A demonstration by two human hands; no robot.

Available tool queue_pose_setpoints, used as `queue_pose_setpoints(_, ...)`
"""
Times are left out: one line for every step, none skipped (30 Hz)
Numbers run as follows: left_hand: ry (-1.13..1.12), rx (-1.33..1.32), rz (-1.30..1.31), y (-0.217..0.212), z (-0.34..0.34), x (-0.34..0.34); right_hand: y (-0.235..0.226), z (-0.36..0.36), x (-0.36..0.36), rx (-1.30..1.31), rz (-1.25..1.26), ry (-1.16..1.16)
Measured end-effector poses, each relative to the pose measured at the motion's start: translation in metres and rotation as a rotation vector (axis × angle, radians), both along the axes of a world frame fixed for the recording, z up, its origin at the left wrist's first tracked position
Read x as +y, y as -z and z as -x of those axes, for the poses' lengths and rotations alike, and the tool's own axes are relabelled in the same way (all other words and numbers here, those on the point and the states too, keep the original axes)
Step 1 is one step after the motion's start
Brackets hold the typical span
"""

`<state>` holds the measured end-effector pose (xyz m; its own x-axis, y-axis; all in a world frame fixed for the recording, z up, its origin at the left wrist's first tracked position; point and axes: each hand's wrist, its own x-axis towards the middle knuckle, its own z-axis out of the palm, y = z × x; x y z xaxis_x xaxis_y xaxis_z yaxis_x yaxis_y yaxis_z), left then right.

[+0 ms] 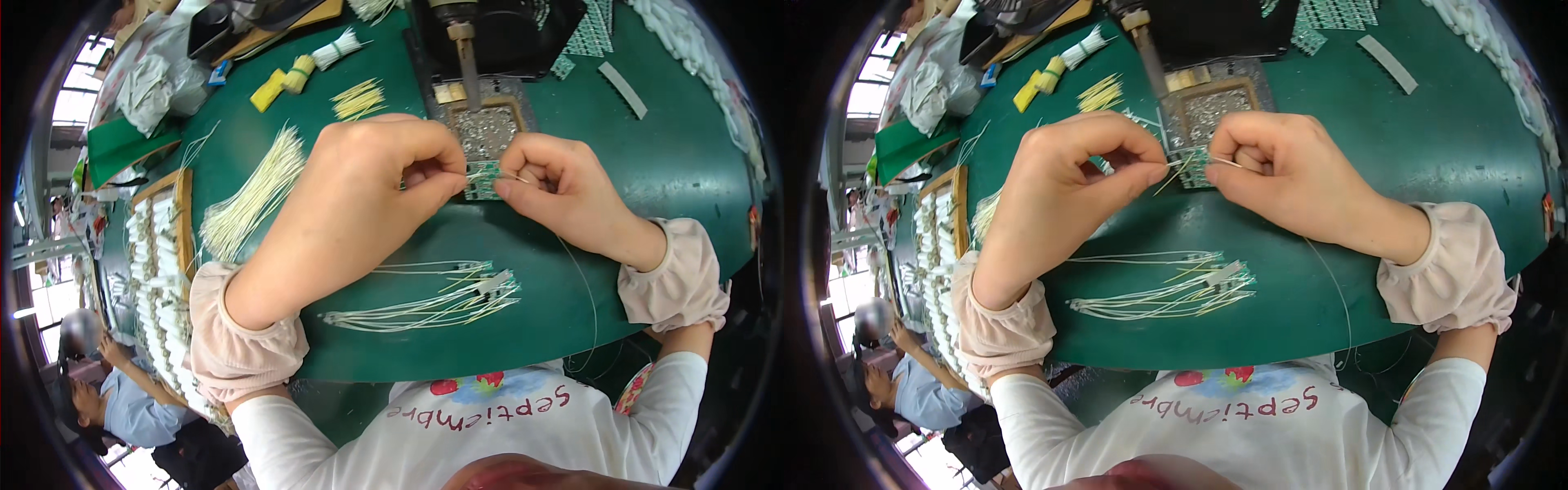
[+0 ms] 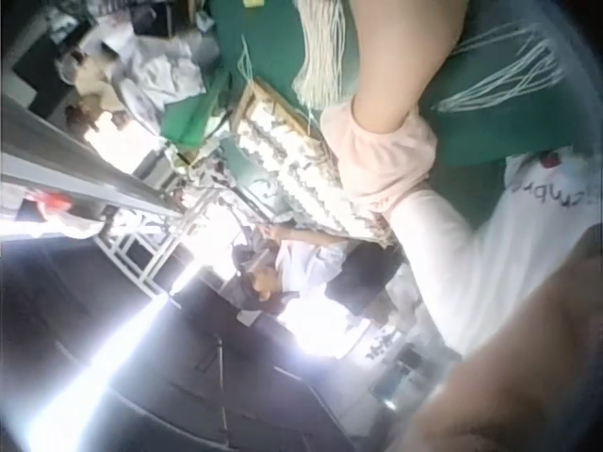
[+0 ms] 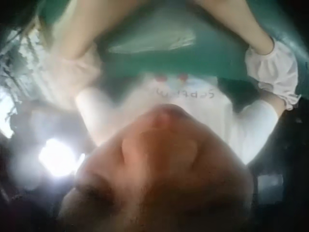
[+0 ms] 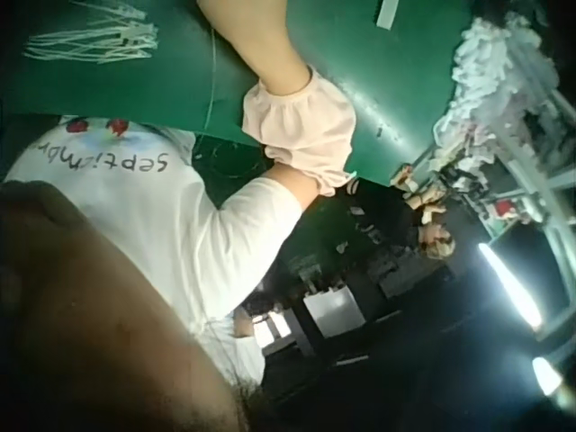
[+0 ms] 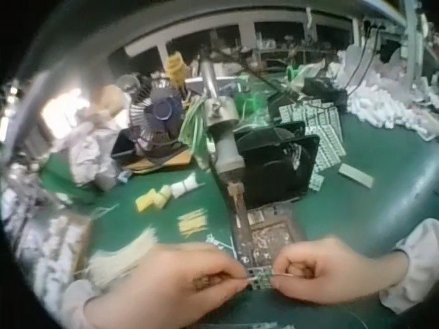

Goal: Assembling electronic components by manually attaching wires to small PCB modules.

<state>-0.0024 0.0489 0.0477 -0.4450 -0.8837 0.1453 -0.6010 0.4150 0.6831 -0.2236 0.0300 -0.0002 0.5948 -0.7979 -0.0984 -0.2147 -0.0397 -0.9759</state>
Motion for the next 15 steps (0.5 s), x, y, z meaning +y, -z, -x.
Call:
queue_pose_setpoints(0.013, 0.008, 0.001, 0.001, 0.002, 0.000, -0.002, 0.001, 0.000, 0.008, 0.001, 0.013)
queue_pose_setpoints(-0.012, 0.040, -0.050, 0.001, 0.003, 0.000, -0.003, 0.002, 0.000, 0.024, 0.008, -0.003)
queue_pose_setpoints(-0.038, 0.071, -0.102, 0.002, 0.004, 0.001, -0.004, 0.003, 0.000, 0.039, 0.013, -0.020)
queue_pose_setpoints(-0.031, 0.074, -0.105, 0.003, 0.004, 0.001, -0.003, 0.004, 0.000, 0.042, 0.011, -0.013)
queue_pose_setpoints(-0.068, 0.086, -0.172, 0.005, 0.004, 0.002, -0.003, 0.004, -0.001, 0.009, -0.010, -0.022)
queue_pose_setpoints(-0.105, 0.096, -0.241, 0.006, 0.004, 0.002, -0.002, 0.005, 0.000, -0.025, -0.031, -0.031)
queue_pose_setpoints(-0.104, 0.097, -0.245, 0.007, 0.004, 0.002, -0.002, 0.004, 0.000, -0.024, -0.035, -0.029)
queue_pose_setpoints(-0.099, 0.071, -0.214, 0.008, 0.004, 0.002, -0.004, 0.004, 0.000, -0.032, -0.029, -0.036)
queue_pose_setpoints(-0.094, 0.045, -0.183, 0.008, 0.004, 0.002, -0.004, 0.003, 0.000, -0.039, -0.022, -0.043)
queue_pose_setpoints(-0.093, 0.046, -0.186, 0.009, 0.004, 0.002, -0.005, 0.003, 0.000, -0.039, -0.025, -0.043)
queue_pose_setpoints(-0.082, 0.077, -0.180, 0.009, 0.004, 0.002, -0.005, 0.003, 0.000, -0.050, -0.014, -0.046)
queue_pose_setpoints(-0.071, 0.107, -0.174, 0.009, 0.004, 0.002, -0.005, 0.003, 0.000, -0.061, -0.003, -0.050)
queue_pose_setpoints(-0.070, 0.108, -0.175, 0.011, 0.005, 0.002, -0.004, 0.003, 0.001, -0.061, -0.004, -0.050)
queue_pose_setpoints(-0.074, 0.191, -0.231, 0.015, 0.005, 0.001, -0.004, 0.002, 0.002, -0.080, -0.009, -0.029)
queue_pose_setpoints(-0.079, 0.275, -0.287, 0.016, 0.006, 0.001, -0.003, 0.001, 0.002, -0.099, -0.013, -0.009)
